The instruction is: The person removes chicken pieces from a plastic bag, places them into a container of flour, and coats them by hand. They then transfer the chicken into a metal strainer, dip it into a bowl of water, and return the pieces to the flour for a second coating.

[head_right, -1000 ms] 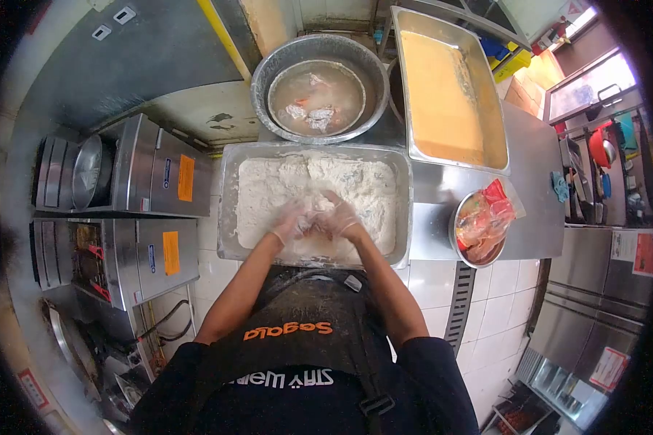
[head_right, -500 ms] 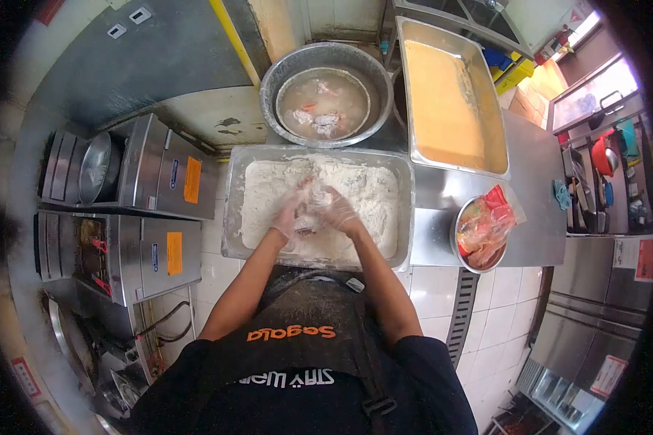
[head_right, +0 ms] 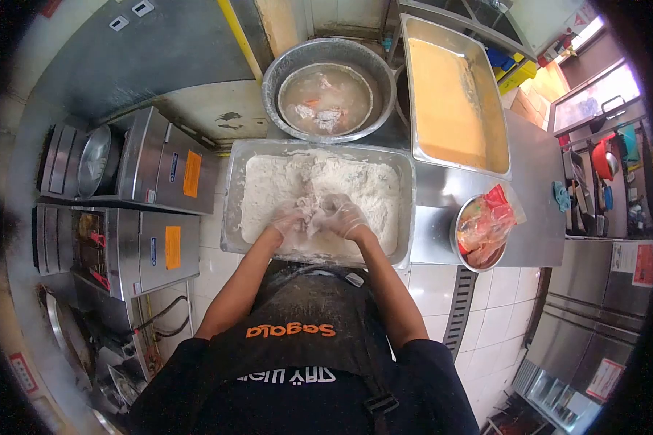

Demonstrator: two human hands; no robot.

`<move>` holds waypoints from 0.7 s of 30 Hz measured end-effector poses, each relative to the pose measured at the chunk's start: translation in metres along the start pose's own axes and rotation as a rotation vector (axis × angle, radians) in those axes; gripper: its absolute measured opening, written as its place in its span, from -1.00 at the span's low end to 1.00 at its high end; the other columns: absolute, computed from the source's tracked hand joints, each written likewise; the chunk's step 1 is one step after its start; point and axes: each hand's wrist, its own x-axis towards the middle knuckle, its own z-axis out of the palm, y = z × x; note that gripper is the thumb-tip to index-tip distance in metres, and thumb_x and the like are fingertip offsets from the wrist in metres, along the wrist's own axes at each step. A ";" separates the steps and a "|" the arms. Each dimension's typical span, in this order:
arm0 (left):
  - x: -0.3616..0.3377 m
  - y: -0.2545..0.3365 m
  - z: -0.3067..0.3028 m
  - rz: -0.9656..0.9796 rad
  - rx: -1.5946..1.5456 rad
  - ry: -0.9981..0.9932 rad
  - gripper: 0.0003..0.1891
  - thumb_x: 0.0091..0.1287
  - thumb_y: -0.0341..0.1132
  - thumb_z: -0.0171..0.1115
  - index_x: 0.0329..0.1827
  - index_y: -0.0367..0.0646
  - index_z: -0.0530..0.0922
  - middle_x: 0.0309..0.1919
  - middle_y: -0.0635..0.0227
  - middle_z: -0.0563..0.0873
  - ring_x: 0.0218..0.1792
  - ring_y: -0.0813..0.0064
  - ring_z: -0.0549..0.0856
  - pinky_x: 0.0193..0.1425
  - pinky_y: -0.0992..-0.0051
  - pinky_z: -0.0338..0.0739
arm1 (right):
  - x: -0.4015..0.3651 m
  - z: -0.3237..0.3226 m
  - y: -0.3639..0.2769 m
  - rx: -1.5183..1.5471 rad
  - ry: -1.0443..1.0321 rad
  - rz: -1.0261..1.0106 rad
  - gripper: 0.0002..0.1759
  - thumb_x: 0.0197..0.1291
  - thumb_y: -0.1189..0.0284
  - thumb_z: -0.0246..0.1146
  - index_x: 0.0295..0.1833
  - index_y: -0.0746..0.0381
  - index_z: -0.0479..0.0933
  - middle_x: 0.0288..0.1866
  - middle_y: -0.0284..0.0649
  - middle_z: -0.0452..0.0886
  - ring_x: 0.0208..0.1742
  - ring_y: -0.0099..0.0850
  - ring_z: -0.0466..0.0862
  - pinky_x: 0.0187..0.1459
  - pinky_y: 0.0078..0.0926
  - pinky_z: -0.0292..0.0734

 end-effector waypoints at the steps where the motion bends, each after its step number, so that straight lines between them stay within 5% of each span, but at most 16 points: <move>1: 0.006 -0.003 0.002 0.022 0.189 0.047 -0.46 0.24 -0.19 0.31 0.27 -0.22 0.47 0.05 0.28 0.68 0.04 0.29 0.66 0.10 0.32 0.55 | 0.003 0.001 0.004 -0.390 -0.039 -0.055 -0.14 -0.18 0.06 0.50 0.28 0.15 0.44 0.07 0.11 0.60 0.23 -0.04 0.54 0.12 -0.13 0.55; 3: 0.011 -0.004 0.013 0.045 0.380 0.090 -0.42 0.20 -0.18 0.36 0.26 -0.23 0.48 0.06 0.23 0.68 0.04 0.28 0.66 0.08 0.30 0.56 | -0.010 0.017 -0.028 -0.453 0.109 0.092 -0.21 -0.18 0.07 0.50 0.22 0.12 0.49 0.06 0.10 0.58 0.21 -0.03 0.53 0.11 -0.14 0.55; 5: 0.012 0.002 0.028 0.150 0.880 0.438 -0.43 0.12 -0.10 0.40 0.12 -0.27 0.52 -0.15 0.13 0.70 -0.18 0.27 0.69 -0.05 0.30 0.60 | -0.010 0.040 -0.040 -0.466 0.290 0.331 -0.26 -0.20 0.07 0.50 0.18 0.07 0.52 0.09 0.11 0.49 0.19 0.05 0.51 0.12 -0.10 0.53; 9: 0.040 -0.018 -0.006 0.106 0.922 0.415 -0.36 0.07 -0.08 0.42 0.16 -0.27 0.47 -0.12 0.09 0.70 -0.18 0.19 0.69 -0.02 0.27 0.59 | -0.001 0.026 0.012 -0.431 0.176 0.258 -0.17 -0.18 0.03 0.48 0.27 0.06 0.43 0.12 0.14 0.47 0.19 0.12 0.49 0.13 -0.04 0.53; 11: 0.026 -0.007 -0.007 0.153 0.736 0.522 -0.42 0.09 -0.09 0.39 0.10 -0.28 0.52 -0.10 0.05 0.70 -0.18 0.14 0.70 -0.01 0.29 0.59 | 0.002 0.021 0.062 -0.513 0.128 0.035 -0.12 -0.18 0.02 0.48 0.32 0.03 0.38 0.16 0.15 0.44 0.17 0.18 0.49 0.12 0.01 0.51; 14: 0.004 0.008 0.014 0.215 0.455 0.289 -0.55 0.14 -0.14 0.35 0.01 -0.26 0.59 -0.08 0.07 0.71 -0.14 0.22 0.71 0.02 0.34 0.59 | -0.022 -0.001 -0.056 -0.481 0.090 0.123 -0.10 -0.19 -0.02 0.48 0.33 0.00 0.40 0.18 0.15 0.43 0.17 0.15 0.50 0.14 -0.02 0.50; 15: 0.016 0.001 0.011 0.216 0.457 0.281 -0.55 0.14 -0.14 0.35 0.01 -0.26 0.59 -0.08 0.07 0.71 -0.14 0.22 0.71 0.02 0.34 0.59 | -0.013 0.018 -0.056 -0.634 0.119 0.172 0.02 -0.23 0.01 0.49 0.44 -0.01 0.30 0.19 0.15 0.43 0.19 0.12 0.48 0.21 -0.08 0.45; 17: 0.036 0.003 0.013 -0.108 0.770 0.058 -0.68 0.21 -0.24 0.29 -0.03 -0.22 0.63 -0.08 0.16 0.72 -0.11 0.39 0.69 0.02 0.42 0.58 | -0.011 0.030 -0.055 -0.576 0.149 0.239 0.02 -0.24 0.00 0.48 0.43 -0.01 0.31 0.22 0.16 0.40 0.18 0.15 0.49 0.21 -0.06 0.45; 20: 0.013 0.010 0.017 0.086 0.421 0.036 -0.65 0.25 -0.32 0.22 0.10 -0.20 0.61 -0.07 0.25 0.71 -0.08 0.46 0.66 0.01 0.48 0.56 | -0.009 0.016 -0.045 -0.456 0.199 0.290 -0.04 -0.22 -0.01 0.50 0.36 0.10 0.39 0.19 0.12 0.46 0.13 0.08 0.54 0.17 -0.07 0.47; 21: 0.008 0.011 0.017 0.087 0.420 0.042 -0.65 0.25 -0.32 0.22 0.10 -0.20 0.61 -0.07 0.25 0.71 -0.08 0.46 0.66 0.01 0.48 0.56 | -0.009 0.008 -0.027 -0.447 0.185 0.064 -0.19 -0.13 -0.01 0.45 0.24 0.14 0.45 0.04 0.09 0.53 0.09 0.01 0.57 0.13 -0.08 0.49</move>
